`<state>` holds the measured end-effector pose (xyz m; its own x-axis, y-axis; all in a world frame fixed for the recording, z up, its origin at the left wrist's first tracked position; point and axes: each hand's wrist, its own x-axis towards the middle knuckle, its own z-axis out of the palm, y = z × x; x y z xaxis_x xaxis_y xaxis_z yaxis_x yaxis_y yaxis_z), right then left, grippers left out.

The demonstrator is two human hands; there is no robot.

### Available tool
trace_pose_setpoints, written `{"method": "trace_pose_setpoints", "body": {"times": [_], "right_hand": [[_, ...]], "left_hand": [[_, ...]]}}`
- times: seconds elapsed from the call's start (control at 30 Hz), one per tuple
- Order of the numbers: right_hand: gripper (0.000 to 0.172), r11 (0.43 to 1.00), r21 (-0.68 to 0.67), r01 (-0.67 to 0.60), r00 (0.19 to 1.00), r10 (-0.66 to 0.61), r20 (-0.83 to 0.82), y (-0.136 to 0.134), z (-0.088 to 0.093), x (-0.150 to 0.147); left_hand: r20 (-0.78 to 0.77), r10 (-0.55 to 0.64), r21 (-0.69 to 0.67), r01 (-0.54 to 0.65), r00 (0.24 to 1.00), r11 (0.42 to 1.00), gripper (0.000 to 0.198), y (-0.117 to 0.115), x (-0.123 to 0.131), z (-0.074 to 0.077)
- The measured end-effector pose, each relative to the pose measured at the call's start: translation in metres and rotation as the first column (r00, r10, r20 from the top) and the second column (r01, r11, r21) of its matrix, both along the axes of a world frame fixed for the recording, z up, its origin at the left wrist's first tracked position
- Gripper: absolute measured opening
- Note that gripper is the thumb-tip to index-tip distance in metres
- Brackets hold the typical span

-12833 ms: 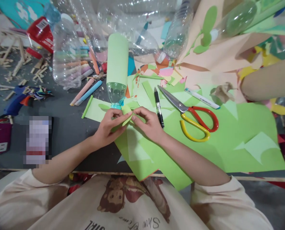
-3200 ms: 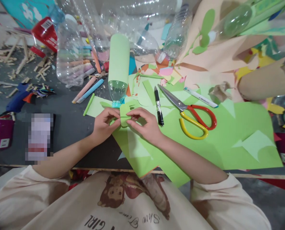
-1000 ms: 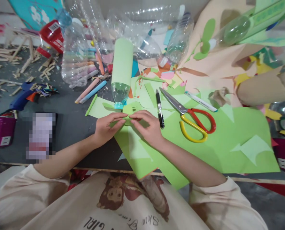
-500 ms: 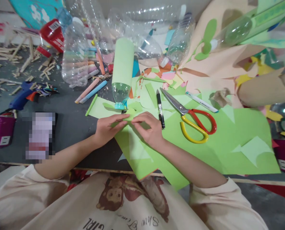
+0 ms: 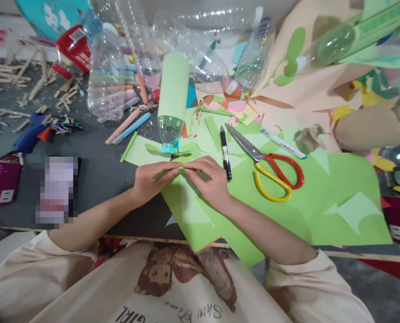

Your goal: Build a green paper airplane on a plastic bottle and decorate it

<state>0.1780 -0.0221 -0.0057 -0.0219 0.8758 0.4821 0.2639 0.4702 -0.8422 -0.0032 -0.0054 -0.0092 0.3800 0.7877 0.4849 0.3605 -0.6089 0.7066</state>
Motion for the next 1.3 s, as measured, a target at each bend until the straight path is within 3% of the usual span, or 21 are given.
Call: {"method": "trace_pose_setpoints", "body": {"times": [0.17,0.33,0.73,1.07,1.3], "right_hand": [[0.018,0.999,-0.008,-0.031,0.995,0.032,0.091,0.0006,-0.0026,0.0005],[0.012,0.999,0.001,-0.039,0.993,0.039,0.109,0.0,-0.0023,-0.0003],[0.008,0.999,-0.027,-0.018,0.99,0.021,0.136,0.001,-0.0018,0.0],[0.01,0.999,-0.012,-0.039,0.995,0.04,0.092,0.0017,-0.0006,-0.001],[0.009,0.999,-0.023,-0.036,0.995,0.038,0.088,0.0015,-0.0001,-0.0004]], "left_hand": [[-0.05,0.009,-0.033,-0.01,0.999,0.999,0.018,0.0017,-0.001,-0.0006],[-0.048,-0.003,0.022,0.004,0.999,1.0,0.017,0.0022,-0.0011,0.0003],[-0.043,-0.011,-0.098,0.006,0.999,0.995,0.022,0.0018,-0.0015,0.0025],[0.003,0.014,-0.062,-0.014,1.0,0.998,0.023,0.0038,0.0,0.001],[0.023,0.018,-0.107,-0.016,1.0,0.994,0.019,0.0046,0.0001,0.0045]]}}
